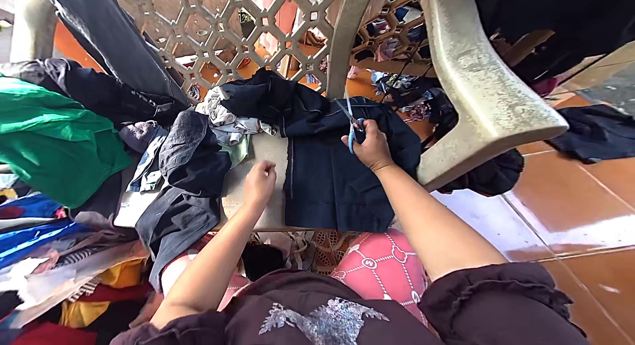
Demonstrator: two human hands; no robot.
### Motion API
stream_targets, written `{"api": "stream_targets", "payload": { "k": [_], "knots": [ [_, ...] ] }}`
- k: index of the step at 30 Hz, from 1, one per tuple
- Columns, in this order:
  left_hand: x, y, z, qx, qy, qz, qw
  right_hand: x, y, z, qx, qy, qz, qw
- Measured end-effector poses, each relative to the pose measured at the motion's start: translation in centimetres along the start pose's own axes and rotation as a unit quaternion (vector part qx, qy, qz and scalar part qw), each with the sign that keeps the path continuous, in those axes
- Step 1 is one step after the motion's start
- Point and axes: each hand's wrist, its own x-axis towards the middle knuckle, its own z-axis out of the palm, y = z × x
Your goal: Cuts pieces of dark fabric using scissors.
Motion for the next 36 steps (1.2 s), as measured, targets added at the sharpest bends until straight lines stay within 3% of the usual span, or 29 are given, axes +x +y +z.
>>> {"api": "stream_targets", "payload": {
  "k": [3, 5, 9, 12, 14, 18, 21, 23, 26, 29, 36],
  "knots": [
    [-5.0, -0.2, -1.7, 0.031, -0.107, -0.068, 0.991, -1.3, -3.6, -2.4, 0.140, -0.012, 0.058, 0.988],
    [-6.8, 0.2, -1.9, 0.089, -0.159, -0.087, 0.979, -3.8, -7.0, -4.2, 0.232, -0.062, 0.141, 0.960],
    [-8.5, 1.1, -0.4, 0.179, -0.178, -0.079, 0.964, -13.1, -11.7, -5.3, 0.337, -0.253, 0.293, 0.858],
    [-8.9, 2.4, 1.0, 0.202, -0.193, -0.075, 0.957, -21.0, -12.5, -4.2, 0.369, -0.376, 0.313, 0.790],
    [-8.8, 3.0, 1.4, 0.198, -0.198, -0.084, 0.956, -24.5, -12.4, -3.6, 0.380, -0.401, 0.323, 0.768],
    [-8.4, 3.2, 1.6, 0.169, -0.192, -0.115, 0.960, -27.4, -11.3, -3.6, 0.458, -0.371, 0.353, 0.727],
    [-7.4, 2.1, 1.3, 0.064, -0.174, -0.127, 0.975, -28.0, -10.5, -3.8, 0.505, -0.372, 0.350, 0.696],
    [-7.3, 1.3, 1.2, -0.098, -0.156, -0.168, 0.968, -28.5, -10.4, -3.7, 0.518, -0.383, 0.343, 0.684],
    [-7.9, 1.0, 1.2, -0.352, -0.136, -0.250, 0.892, -28.7, -10.0, -3.0, 0.548, -0.397, 0.332, 0.657],
    [-8.3, 0.6, 1.2, -0.409, -0.137, -0.259, 0.864, -28.8, -9.8, -2.7, 0.543, -0.407, 0.327, 0.657],
    [-9.8, 0.2, 1.5, -0.415, -0.161, -0.276, 0.852, -28.9, -12.1, -1.9, 0.442, -0.366, 0.354, 0.738]
  ]
}}
